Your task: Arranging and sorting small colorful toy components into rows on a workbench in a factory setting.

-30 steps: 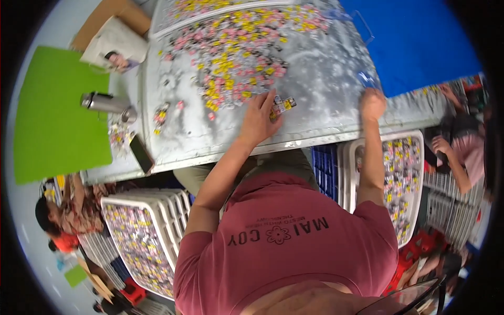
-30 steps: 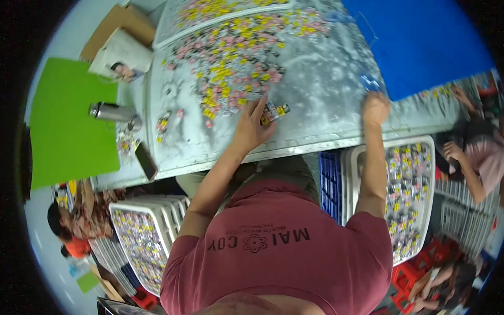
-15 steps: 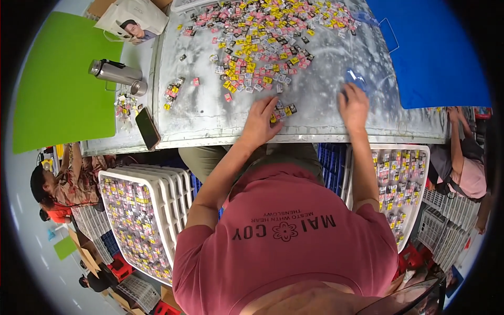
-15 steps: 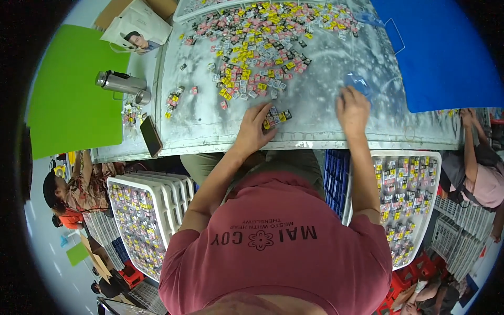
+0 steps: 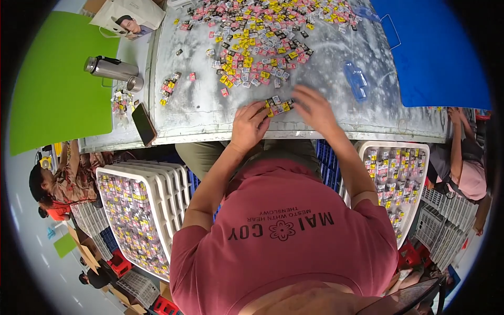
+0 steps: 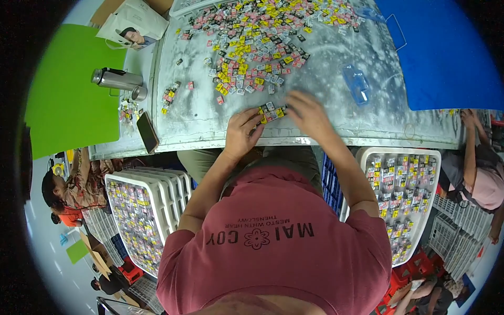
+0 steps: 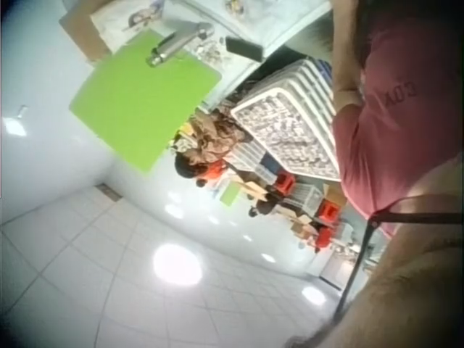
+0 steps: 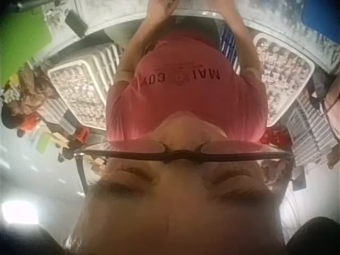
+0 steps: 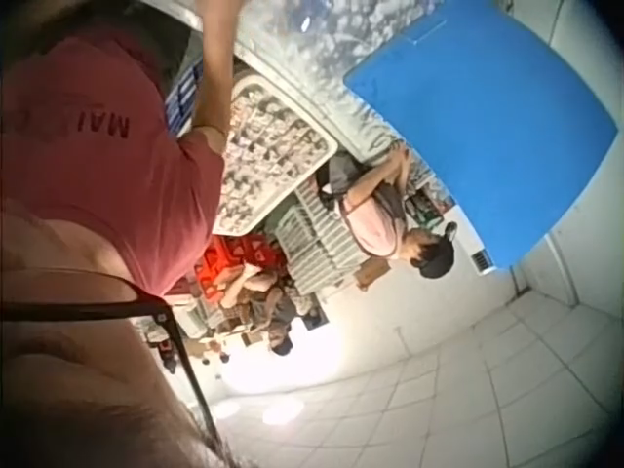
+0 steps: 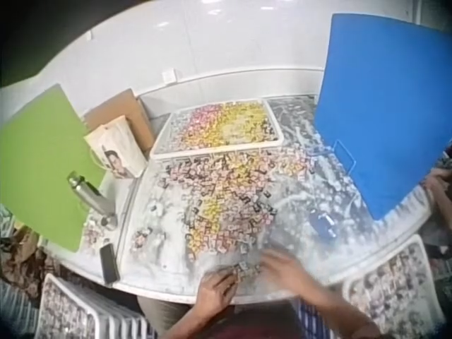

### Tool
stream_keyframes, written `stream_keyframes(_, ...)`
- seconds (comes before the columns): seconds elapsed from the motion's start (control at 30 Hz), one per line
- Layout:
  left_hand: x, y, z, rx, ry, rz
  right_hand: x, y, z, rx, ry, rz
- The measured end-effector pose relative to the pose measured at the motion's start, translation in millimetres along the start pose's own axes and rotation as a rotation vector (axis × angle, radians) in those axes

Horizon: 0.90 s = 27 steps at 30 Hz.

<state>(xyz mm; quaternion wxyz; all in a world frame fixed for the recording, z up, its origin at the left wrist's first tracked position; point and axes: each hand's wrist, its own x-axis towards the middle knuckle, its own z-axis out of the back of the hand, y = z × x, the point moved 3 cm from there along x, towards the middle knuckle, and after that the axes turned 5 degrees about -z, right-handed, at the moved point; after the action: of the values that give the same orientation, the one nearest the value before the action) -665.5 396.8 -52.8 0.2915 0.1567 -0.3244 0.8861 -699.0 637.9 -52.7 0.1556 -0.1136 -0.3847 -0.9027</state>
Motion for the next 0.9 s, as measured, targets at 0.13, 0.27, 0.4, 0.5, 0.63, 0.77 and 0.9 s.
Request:
stream_keyframes(0.13, 4, -6, 1, 0.018, -0.032, 0.014, -7, 11, -20, -0.013, 0.150, 0.139)
stream_keyframes(0.27, 3, -9, -2, -0.015, -0.055, 0.073, -9, 7, -23, -0.008, 0.141, 0.144)
stream_keyframes(0.4, 4, -12, -3, 0.040, -0.048, 0.065, -10, 7, -24, 0.017, 0.129, 0.129)
stream_keyframes(0.5, 3, -17, -4, 0.103, -0.045, 0.031, -11, 7, -24, 0.031, 0.125, 0.116)
stream_keyframes(0.63, 0, -17, -6, 0.144, -0.014, 0.005, -12, 5, -25, 0.019, 0.131, 0.129)
stream_keyframes(0.77, -4, -17, -8, 0.107, 0.006, 0.074, -11, 13, -22, 0.014, 0.148, 0.085)
stream_keyframes(0.9, 5, -17, -8, 0.110, 0.085, 0.036, -11, 21, -26, -0.214, 0.245, 0.185)
